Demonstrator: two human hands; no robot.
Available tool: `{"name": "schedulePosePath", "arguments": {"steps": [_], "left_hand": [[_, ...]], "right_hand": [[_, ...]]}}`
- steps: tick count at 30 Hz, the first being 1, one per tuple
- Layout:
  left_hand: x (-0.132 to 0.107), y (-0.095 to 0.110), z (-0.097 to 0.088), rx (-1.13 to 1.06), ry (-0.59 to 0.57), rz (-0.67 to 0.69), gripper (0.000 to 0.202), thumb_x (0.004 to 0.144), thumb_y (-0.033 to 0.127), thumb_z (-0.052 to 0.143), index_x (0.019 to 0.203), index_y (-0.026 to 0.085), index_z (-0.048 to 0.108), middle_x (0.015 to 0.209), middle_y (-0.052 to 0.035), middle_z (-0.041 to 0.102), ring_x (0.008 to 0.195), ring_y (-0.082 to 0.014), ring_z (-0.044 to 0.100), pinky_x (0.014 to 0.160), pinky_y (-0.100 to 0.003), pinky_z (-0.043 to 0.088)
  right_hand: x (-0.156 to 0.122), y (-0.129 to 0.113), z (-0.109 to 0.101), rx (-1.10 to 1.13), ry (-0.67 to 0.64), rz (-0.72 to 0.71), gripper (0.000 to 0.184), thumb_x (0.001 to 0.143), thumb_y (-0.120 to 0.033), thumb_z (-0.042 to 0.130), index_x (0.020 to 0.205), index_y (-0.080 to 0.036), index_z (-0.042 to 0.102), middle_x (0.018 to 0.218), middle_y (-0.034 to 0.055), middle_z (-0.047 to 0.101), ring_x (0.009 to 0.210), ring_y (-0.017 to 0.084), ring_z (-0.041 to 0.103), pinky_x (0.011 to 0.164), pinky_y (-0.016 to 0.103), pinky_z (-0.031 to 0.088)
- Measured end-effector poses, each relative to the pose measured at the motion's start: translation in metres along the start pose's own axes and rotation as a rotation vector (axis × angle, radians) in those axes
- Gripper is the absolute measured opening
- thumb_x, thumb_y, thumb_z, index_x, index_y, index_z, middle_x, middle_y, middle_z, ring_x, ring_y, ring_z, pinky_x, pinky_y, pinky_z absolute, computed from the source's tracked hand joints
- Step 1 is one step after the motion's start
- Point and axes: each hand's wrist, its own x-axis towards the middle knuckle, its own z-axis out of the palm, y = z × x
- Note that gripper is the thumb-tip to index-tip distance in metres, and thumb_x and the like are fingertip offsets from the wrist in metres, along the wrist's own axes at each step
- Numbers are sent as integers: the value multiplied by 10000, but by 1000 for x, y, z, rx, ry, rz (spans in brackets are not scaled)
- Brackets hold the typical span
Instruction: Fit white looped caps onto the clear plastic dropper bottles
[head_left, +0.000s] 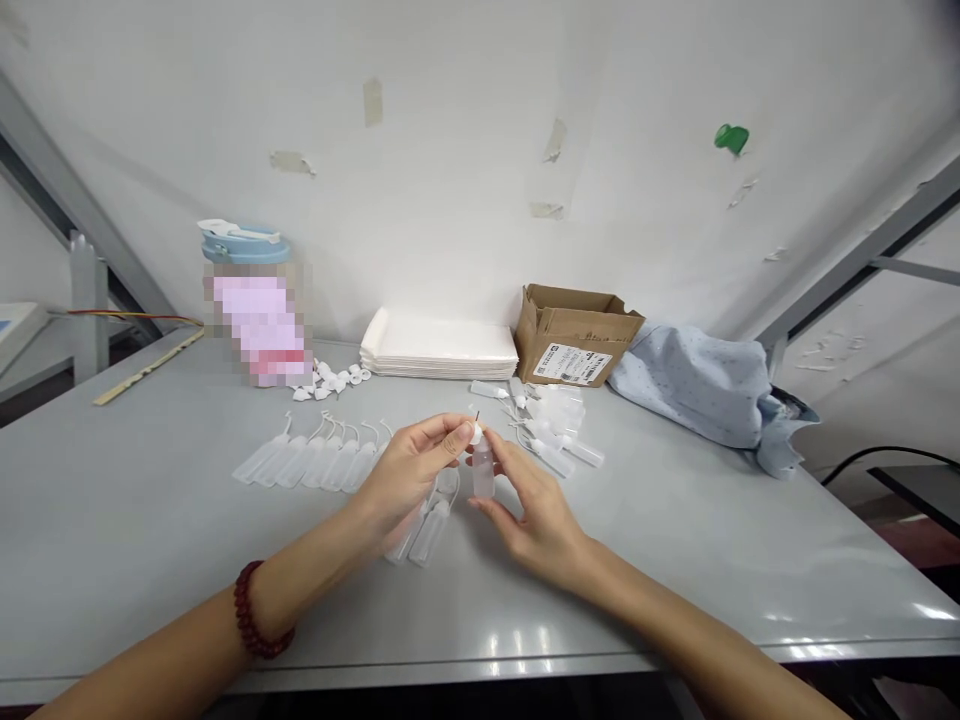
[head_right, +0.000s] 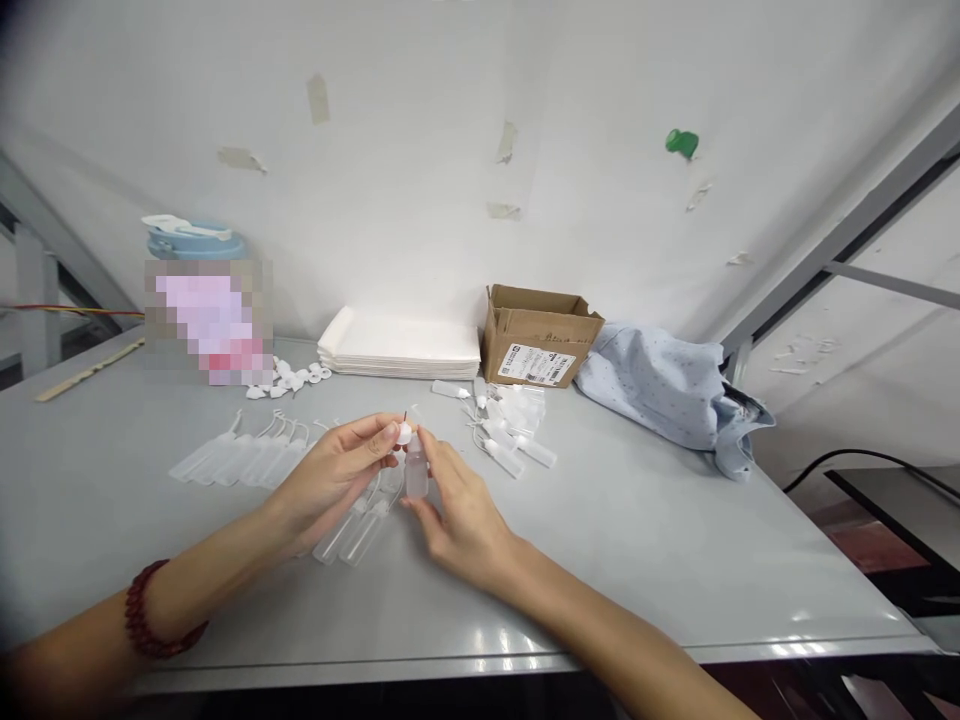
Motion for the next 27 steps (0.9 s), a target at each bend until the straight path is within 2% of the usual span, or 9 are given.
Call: {"name": "schedulePosePath", "arguments": {"steps": [7, 12, 17, 23, 27], "left_hand": [[-1, 0, 2, -142, -35, -66, 189, 840, 378, 598, 833, 204, 671, 863, -15, 633, 829, -147, 537, 802, -287, 415], [-1, 1, 3, -158, -7, -66, 200, 853, 377, 584, 823, 197, 665, 820, 6, 596, 784, -114, 485, 768, -239, 373], [-1, 2, 3, -100, 36, -68, 197, 838, 386, 600, 845, 201, 668, 841, 8, 601, 816, -122, 490, 769, -238, 359], [0, 3, 0, -14, -2, -45, 195, 840, 374, 587, 865, 204, 681, 875, -3, 631, 867, -147, 530, 780, -244, 386], [-1, 9, -1, 193, 35, 18, 225, 838, 389, 571, 868, 193, 677, 873, -8, 639, 869, -166, 550, 785, -258, 407]], "right_hand": [[2, -4, 0, 116, 19, 32, 639, 825, -115, 573, 1386, -278, 314, 1135, 96, 582, 1031, 210, 602, 870, 396, 557], [2, -6, 0, 126, 42, 31, 625, 821, -102, 573, 1372, -276, 333, 1144, 96, 570, 1027, 205, 606, 870, 382, 563], [1, -7, -1, 112, 56, 43, 651, 812, -78, 567, 1376, -290, 319, 1181, 96, 553, 1047, 211, 593, 877, 392, 562], [-2, -7, -1, 113, 65, 56, 656, 800, -58, 558, 1368, -275, 313, 1208, 102, 529, 1043, 206, 592, 884, 392, 557], [-4, -4, 2, 103, 84, 63, 621, 804, -58, 545, 1342, -275, 325, 1193, 96, 529, 1050, 203, 587, 886, 389, 554]]}}
